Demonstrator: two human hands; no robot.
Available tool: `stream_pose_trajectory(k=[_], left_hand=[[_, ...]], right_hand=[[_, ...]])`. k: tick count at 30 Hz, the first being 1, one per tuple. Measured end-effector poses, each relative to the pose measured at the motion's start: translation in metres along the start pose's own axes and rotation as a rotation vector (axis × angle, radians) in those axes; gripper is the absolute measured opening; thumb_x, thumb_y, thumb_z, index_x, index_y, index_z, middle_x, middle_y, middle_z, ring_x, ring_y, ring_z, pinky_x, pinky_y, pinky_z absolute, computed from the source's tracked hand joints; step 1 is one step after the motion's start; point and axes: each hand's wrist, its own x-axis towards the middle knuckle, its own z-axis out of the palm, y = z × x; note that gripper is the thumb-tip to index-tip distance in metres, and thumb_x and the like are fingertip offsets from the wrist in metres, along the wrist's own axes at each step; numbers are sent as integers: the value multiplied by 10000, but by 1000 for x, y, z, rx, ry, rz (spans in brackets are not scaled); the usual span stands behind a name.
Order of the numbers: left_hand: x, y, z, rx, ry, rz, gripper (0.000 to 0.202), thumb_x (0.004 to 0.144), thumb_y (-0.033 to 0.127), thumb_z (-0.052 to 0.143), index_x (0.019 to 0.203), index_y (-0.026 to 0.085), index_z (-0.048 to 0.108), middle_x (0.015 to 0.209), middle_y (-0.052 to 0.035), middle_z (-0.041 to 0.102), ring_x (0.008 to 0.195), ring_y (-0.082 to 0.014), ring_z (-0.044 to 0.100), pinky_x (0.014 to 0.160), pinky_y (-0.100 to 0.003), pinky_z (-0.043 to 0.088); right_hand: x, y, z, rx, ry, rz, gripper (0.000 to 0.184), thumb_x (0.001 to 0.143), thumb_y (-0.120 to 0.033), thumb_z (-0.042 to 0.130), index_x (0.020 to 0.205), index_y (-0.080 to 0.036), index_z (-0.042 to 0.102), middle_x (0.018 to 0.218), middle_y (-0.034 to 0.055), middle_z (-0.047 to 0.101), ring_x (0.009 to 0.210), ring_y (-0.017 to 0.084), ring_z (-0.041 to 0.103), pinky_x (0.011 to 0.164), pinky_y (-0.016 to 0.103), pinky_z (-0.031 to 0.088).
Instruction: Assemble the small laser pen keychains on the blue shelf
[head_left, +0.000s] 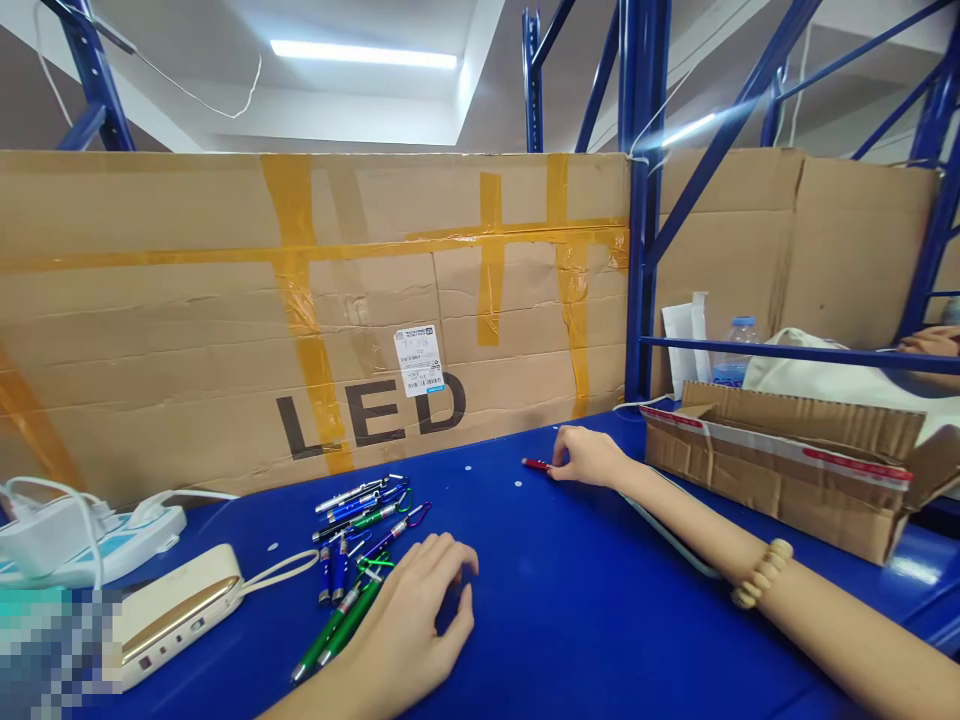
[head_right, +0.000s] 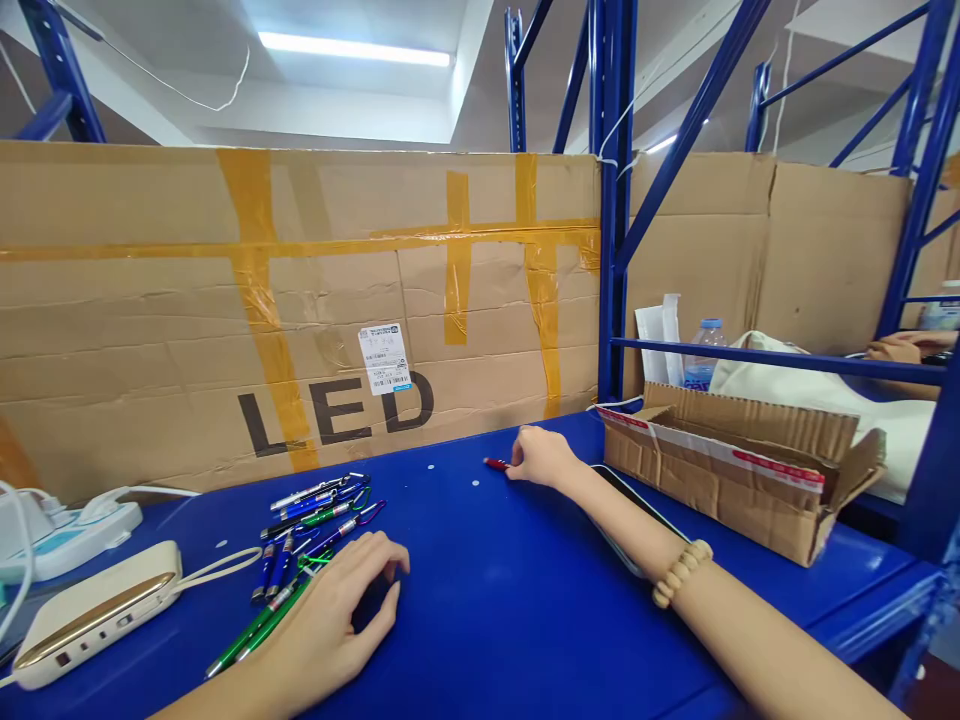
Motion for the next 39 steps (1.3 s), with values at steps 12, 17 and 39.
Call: stream_pose_trajectory(k=[12,17,39], left_hand=[[0,-11,5,-55,30,-38,242,920,341,322,974,231,530,1020,-53,519,934,-191,514,847,-354,440],[1,-11,1,-76,-9,-66,290,929,333,288,819,208,526,856,-29,546,806,-175,523,743,-314,437],[-4,-9,1,-239,23,-113,133,907,286,312,1010,248,387,909,-34,560,780,-160,556,699,-299,468]], right_hand=[[-55,-76,3,615,-117,-786,160,762,-305,646,865,-186,676,800,11,637,722,118,557,694,240,461],[-48,-64,-5,555,1,-660,219,785,-395,610,891,-213,670,835,11,658,707,124,580,631,235,455],[-4,28,10,-116,-14,141,106,627,-103,671,687,-180,712,778,82,696,781,247,656,623,281,470]])
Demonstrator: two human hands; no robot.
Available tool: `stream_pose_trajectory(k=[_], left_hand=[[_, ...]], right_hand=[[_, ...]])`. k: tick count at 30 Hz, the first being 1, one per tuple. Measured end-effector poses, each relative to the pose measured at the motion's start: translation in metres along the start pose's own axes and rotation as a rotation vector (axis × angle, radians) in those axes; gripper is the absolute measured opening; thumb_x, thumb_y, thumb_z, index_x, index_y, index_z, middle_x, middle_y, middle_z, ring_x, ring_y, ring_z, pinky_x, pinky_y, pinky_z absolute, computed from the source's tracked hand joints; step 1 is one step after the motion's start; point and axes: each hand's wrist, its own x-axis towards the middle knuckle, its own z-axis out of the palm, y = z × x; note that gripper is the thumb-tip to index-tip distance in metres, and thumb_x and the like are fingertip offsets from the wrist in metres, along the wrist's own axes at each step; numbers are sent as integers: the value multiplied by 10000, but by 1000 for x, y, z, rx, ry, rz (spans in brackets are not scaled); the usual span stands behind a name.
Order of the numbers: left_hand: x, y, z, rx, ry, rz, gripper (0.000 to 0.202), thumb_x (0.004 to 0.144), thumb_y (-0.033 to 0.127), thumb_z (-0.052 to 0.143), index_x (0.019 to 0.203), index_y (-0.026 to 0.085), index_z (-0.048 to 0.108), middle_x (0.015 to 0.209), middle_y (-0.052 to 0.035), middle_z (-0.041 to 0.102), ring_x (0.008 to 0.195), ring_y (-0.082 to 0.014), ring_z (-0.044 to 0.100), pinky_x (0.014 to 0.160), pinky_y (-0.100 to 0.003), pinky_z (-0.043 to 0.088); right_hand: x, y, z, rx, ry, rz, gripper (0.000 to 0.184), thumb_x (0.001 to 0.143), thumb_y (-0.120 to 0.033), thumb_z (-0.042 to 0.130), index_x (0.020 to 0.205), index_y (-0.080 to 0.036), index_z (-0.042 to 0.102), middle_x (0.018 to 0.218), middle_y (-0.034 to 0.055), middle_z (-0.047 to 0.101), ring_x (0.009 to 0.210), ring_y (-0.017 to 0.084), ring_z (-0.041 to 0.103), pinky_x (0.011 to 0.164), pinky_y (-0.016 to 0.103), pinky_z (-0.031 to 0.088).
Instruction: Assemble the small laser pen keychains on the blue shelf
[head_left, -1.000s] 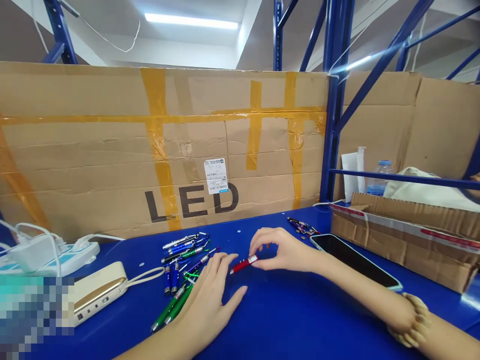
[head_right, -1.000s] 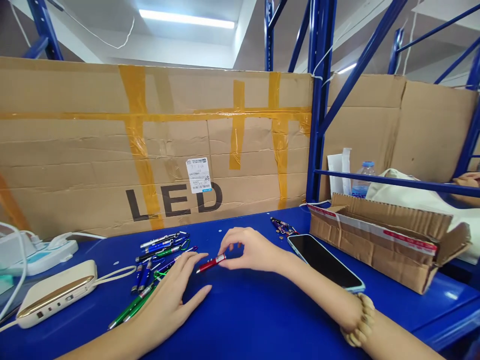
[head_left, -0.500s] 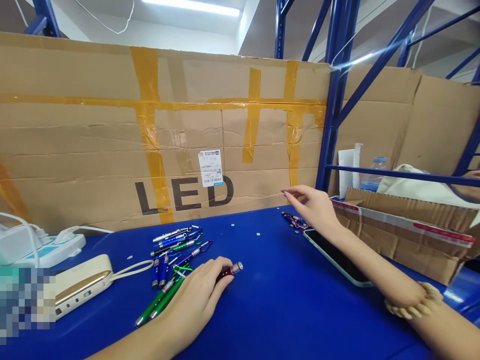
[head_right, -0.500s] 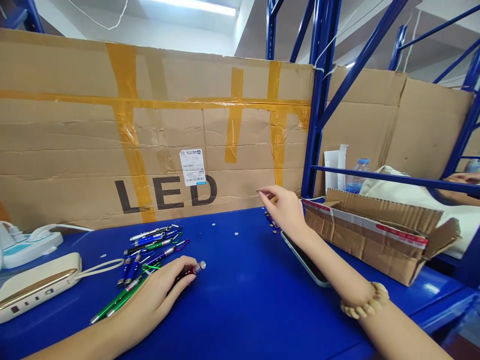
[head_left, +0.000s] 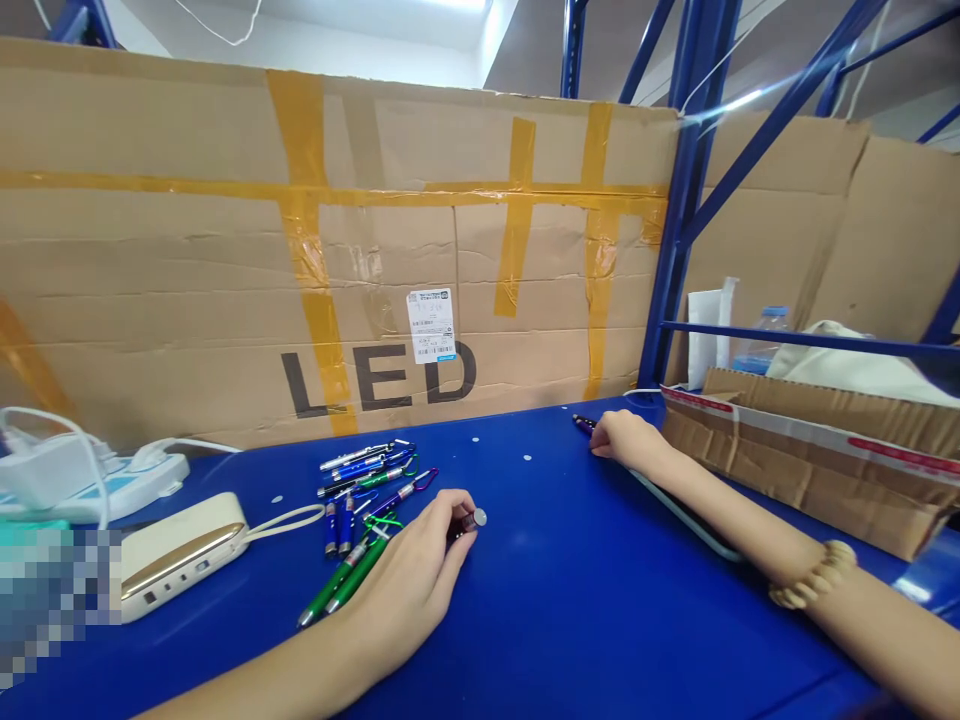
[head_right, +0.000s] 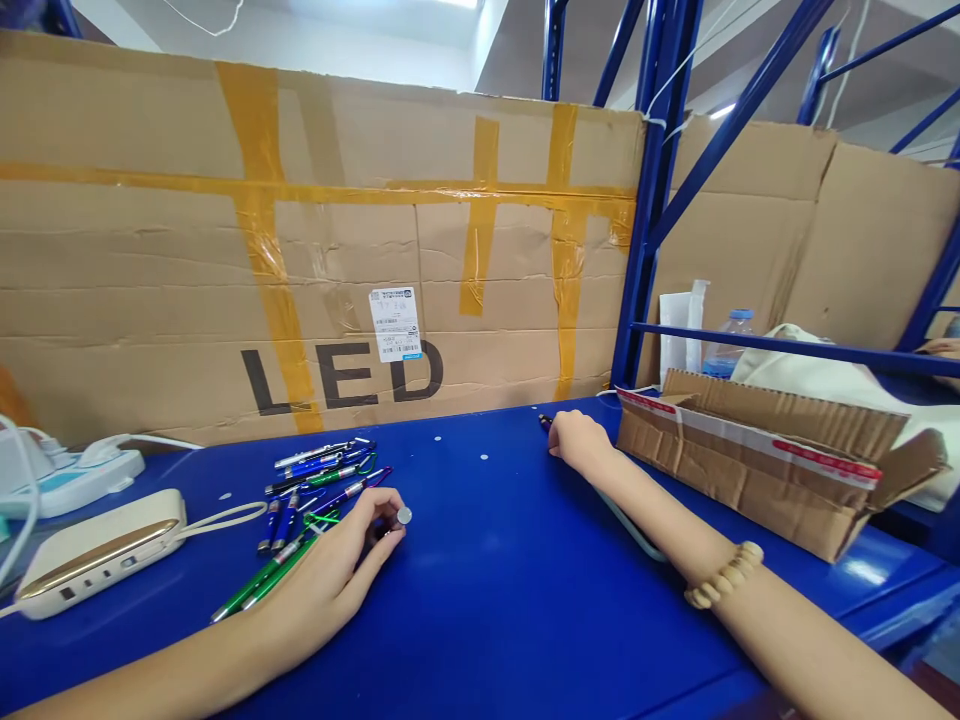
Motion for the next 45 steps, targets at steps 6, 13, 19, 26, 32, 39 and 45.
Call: stream_pose_trajectory(k=[6,13,19,26,32,39,45], left_hand=[[-1,4,-3,22,-24,-10,130,915,298,293,966,247,401,893,-18,544,795,-159,531,721,-309,436],[0,7,-5,107,-80,-48,198,920,333,257,827,227,397,803,3,525,683,-150,499,647,-292,403],[2,7,-5,118,-85,4,186,932,306,269,850,219,412,845,-3,511,778,-154,490,714,-294,405],[3,6,-4,157,-121,87,228,941,321,281,823,206,439,817,-7,494,786,-160,467,696,-292,403],[5,8,-4,194,-137,102,222,940,300,300,838,196,468,815,-15,500,785,-166,457,700,-298,411],[4,5,-3,161,-130,111,219,943,290,291,866,196,473,848,-18,504,814,-165,468,725,-303,417],[4,1,-2,165,-119,106,217,942,292,290,858,204,469,852,-14,507,814,-170,466,741,-315,408]], right_hand=[[-10,-27,4,267,-128,-237,137,649,-198,705,783,-223,713,721,-6,709,690,154,665,606,192,494],[-44,-74,7,707,-224,-565,137,715,-272,653,807,-185,706,781,24,707,711,156,651,671,250,512],[-67,-96,-2,1025,-218,-631,192,745,-338,632,832,-181,702,828,26,690,752,147,625,709,271,497],[-74,-103,-4,1168,-388,-577,200,707,-337,678,799,-161,703,785,23,684,716,135,606,686,259,485],[-77,-106,1,1123,-377,-583,203,707,-347,683,757,-150,675,684,0,622,615,101,530,586,228,439],[-82,-102,-3,838,-85,-900,166,801,-305,598,859,-170,676,858,29,558,676,94,523,644,237,461],[-84,-99,-3,606,-10,-1042,220,814,-305,580,976,-191,678,946,42,560,733,106,553,674,243,472]])
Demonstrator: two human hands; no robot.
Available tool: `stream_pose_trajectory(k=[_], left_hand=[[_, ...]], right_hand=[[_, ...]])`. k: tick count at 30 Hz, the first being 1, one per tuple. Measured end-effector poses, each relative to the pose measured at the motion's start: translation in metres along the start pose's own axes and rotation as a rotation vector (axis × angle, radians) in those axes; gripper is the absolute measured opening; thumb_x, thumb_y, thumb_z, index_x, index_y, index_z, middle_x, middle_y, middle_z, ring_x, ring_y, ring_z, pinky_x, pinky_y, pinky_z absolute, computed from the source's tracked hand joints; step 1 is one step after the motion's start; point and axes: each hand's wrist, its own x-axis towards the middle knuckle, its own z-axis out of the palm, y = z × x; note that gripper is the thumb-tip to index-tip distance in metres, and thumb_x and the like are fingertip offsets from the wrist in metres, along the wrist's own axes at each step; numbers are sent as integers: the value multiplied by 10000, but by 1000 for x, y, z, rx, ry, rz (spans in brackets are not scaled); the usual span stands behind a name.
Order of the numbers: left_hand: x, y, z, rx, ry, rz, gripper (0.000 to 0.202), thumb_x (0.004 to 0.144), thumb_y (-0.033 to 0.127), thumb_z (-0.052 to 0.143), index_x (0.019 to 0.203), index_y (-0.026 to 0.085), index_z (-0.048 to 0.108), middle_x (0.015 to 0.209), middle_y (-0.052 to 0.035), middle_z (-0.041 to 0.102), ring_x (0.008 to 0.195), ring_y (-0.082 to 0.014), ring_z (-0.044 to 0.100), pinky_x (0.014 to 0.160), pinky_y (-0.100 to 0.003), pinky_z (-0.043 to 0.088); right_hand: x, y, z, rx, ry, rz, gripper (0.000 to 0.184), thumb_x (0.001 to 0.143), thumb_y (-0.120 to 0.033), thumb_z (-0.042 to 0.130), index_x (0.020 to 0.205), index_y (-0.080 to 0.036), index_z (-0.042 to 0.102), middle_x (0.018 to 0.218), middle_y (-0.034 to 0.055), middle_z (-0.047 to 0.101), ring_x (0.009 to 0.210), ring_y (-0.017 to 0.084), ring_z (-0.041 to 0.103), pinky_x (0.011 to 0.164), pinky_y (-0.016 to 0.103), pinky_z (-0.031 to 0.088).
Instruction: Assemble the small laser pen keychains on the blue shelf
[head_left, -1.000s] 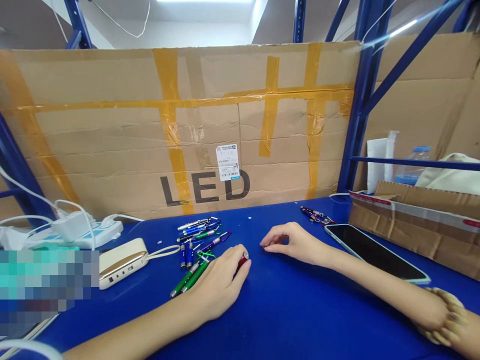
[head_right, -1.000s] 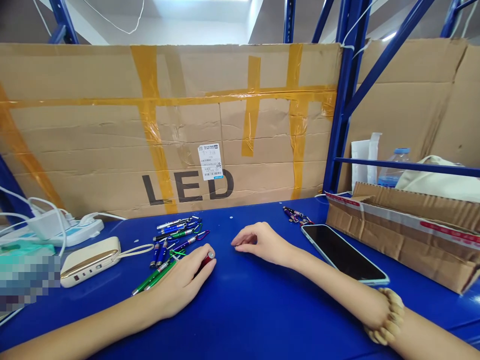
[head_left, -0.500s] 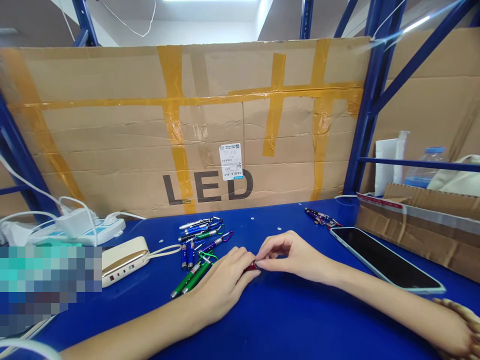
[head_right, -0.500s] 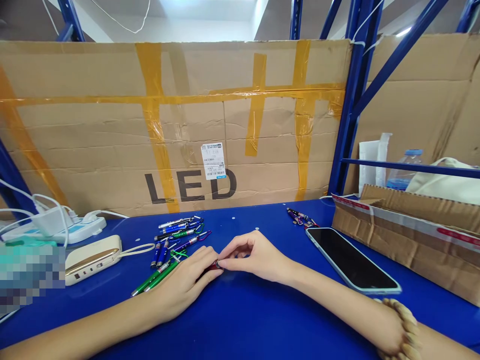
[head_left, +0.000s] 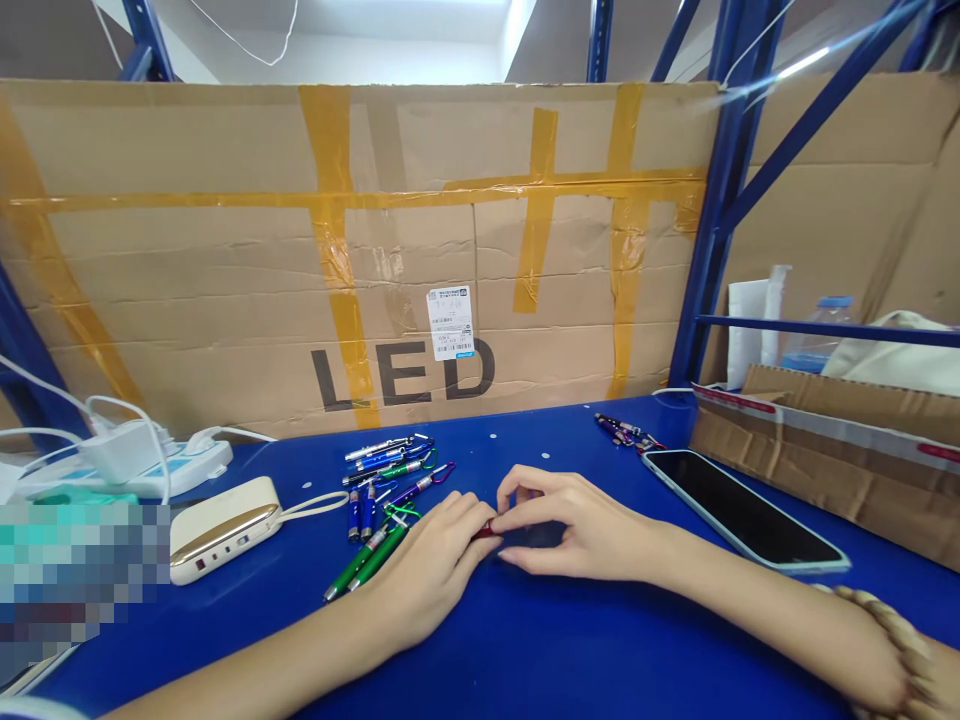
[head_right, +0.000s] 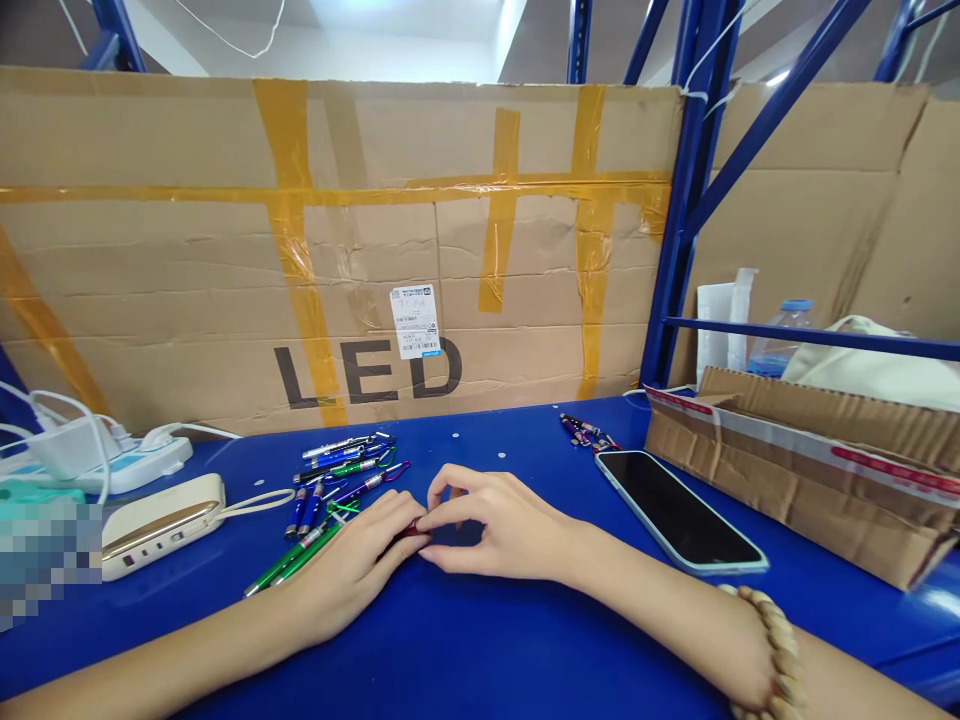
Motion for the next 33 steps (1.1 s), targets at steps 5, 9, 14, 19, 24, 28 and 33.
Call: stream_pose_trajectory(k=[5,9,14,19,24,28,33], left_hand=[[0,0,1,-17,47,-84,227,939,317,280,859,212,465,869,-15,517,837,-183,470,754,-337,396],[0,3,-1,-43,39,-114,241,937,340,271,855,222,465,876,-8,520,842,-179,472,766,-338,390],[-1,4,-2,-41,33,-105,245,934,352,269,841,223,455,864,-9,513,835,-176,471,751,-331,388],[-2,6,-3,-28,35,-92,237,934,335,275,825,217,450,847,-5,513,814,-168,465,741,-323,390],[-2,8,-5,-21,54,-89,213,929,312,301,833,212,463,849,-5,522,822,-160,475,741,-308,398],[-2,8,-5,-1,65,-75,229,930,304,297,822,204,473,842,-10,530,814,-161,476,730,-306,405],[-1,8,-5,2,67,-71,221,929,295,306,830,205,480,845,-10,532,823,-159,489,732,-302,415]], right_hand=[[3,12,-5,-37,230,89,181,832,-299,548,885,-183,677,855,26,583,672,96,557,631,222,470],[1,32,-21,-448,213,422,214,836,-250,515,1000,-198,643,1016,47,613,790,151,602,729,281,473],[-9,62,-29,-736,-74,901,384,866,-328,468,1144,-83,569,1189,183,552,1110,291,510,941,407,366],[-15,78,-27,-697,-108,1026,486,877,-439,412,997,-19,624,990,242,636,943,333,609,803,415,455],[-16,86,-31,-622,-77,918,314,861,-248,461,1061,-59,614,1035,203,641,1005,305,592,853,396,450],[-16,87,-29,-511,-43,752,423,776,-18,458,1173,-125,559,1038,93,665,976,179,615,878,266,458],[-13,81,-17,-193,128,532,346,722,-17,523,1031,-130,631,837,56,695,769,159,663,753,279,537]])
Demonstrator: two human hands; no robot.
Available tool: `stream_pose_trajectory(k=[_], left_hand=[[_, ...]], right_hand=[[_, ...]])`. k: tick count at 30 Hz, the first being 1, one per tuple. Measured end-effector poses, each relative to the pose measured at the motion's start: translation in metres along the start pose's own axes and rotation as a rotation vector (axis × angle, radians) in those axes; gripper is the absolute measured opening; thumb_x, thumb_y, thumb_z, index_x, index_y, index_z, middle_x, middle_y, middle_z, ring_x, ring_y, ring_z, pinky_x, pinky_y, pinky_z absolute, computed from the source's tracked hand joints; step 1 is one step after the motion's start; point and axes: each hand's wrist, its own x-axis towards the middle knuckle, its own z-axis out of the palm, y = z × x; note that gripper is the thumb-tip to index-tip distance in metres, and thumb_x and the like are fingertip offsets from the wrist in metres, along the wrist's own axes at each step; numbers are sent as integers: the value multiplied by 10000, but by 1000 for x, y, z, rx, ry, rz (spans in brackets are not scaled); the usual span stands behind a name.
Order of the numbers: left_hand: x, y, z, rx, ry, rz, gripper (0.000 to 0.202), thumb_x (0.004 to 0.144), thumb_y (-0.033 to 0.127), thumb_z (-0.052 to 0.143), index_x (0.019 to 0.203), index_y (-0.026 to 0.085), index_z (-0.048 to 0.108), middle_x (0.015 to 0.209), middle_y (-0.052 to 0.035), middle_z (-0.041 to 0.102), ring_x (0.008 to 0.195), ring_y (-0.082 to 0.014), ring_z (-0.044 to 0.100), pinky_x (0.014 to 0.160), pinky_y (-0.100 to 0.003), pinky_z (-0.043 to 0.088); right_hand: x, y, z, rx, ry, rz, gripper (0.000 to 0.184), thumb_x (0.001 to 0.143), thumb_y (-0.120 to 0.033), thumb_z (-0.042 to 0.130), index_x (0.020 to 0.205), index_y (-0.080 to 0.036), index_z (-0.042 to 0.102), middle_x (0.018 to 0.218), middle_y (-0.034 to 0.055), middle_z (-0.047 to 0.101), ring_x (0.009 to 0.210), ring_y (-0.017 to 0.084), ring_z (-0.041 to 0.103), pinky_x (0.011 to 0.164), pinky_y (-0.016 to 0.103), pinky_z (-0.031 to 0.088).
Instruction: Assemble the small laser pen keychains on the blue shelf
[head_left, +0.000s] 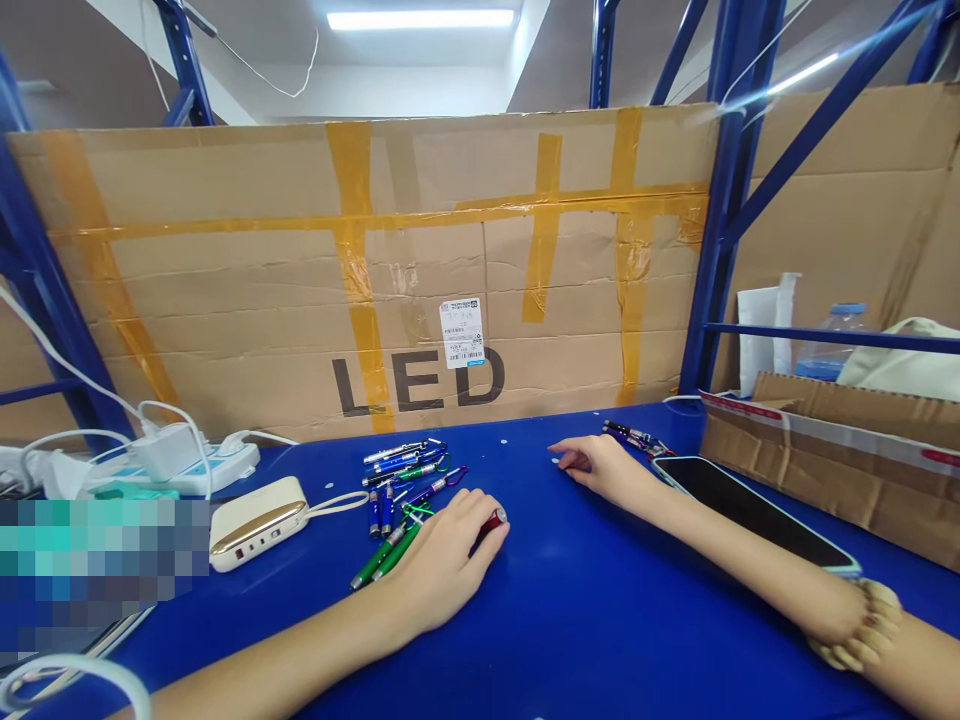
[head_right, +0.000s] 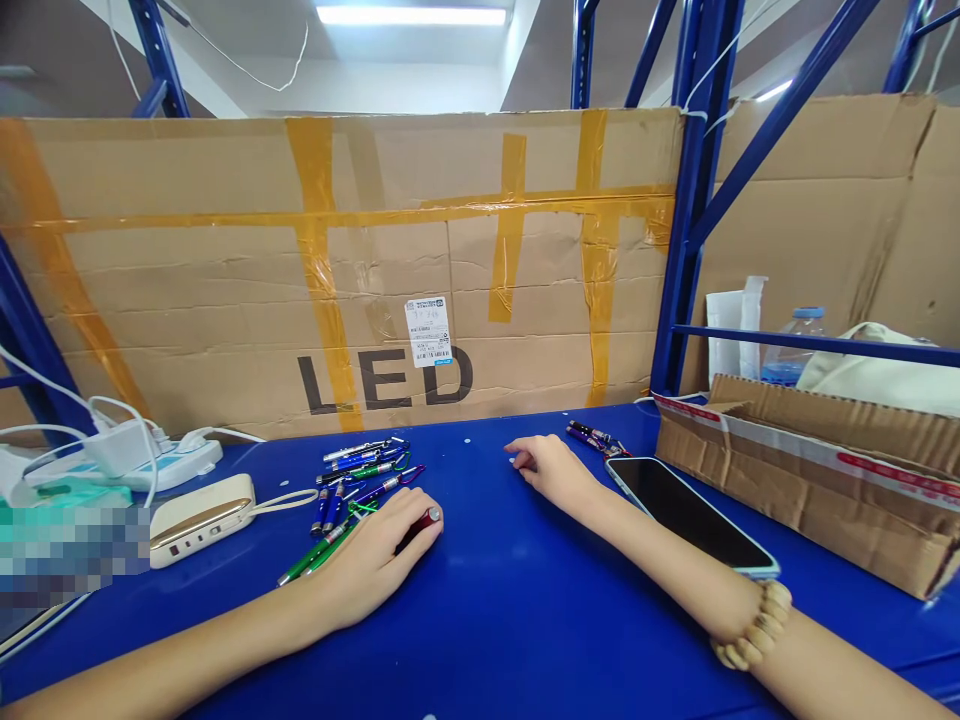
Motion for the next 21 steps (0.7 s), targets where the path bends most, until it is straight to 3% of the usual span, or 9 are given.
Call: stream_pose_trajectory(k=[3,9,15,21], left_hand=[[0,0,0,9,3,-1,222,930,296,308,834,206,486,846,-9,535,823,-157,492,736,-296,418],[1,-2,1,-6,-9,10,207,933,297,318,861,212,493,869,-4,536,841,-153,495,766,-294,408],[2,-5,4,-30,-18,30,205,936,292,319,867,212,494,873,-10,528,857,-157,486,767,-293,409],[2,-8,7,-19,-26,50,210,935,308,324,873,202,494,866,-15,527,841,-162,477,764,-308,418]], right_hand=[[-2,-10,4,163,14,-10,330,691,-72,597,1016,-116,633,790,59,680,702,160,663,690,287,556],[-8,-40,4,415,-124,5,409,621,-171,693,1020,-109,631,820,71,678,683,165,662,654,297,560],[-16,-61,4,631,-83,-156,386,680,-262,698,1046,-170,617,978,67,638,802,157,657,784,329,543],[-21,-74,2,782,-56,-286,289,686,-272,716,952,-177,657,941,39,597,789,143,657,775,293,561]])
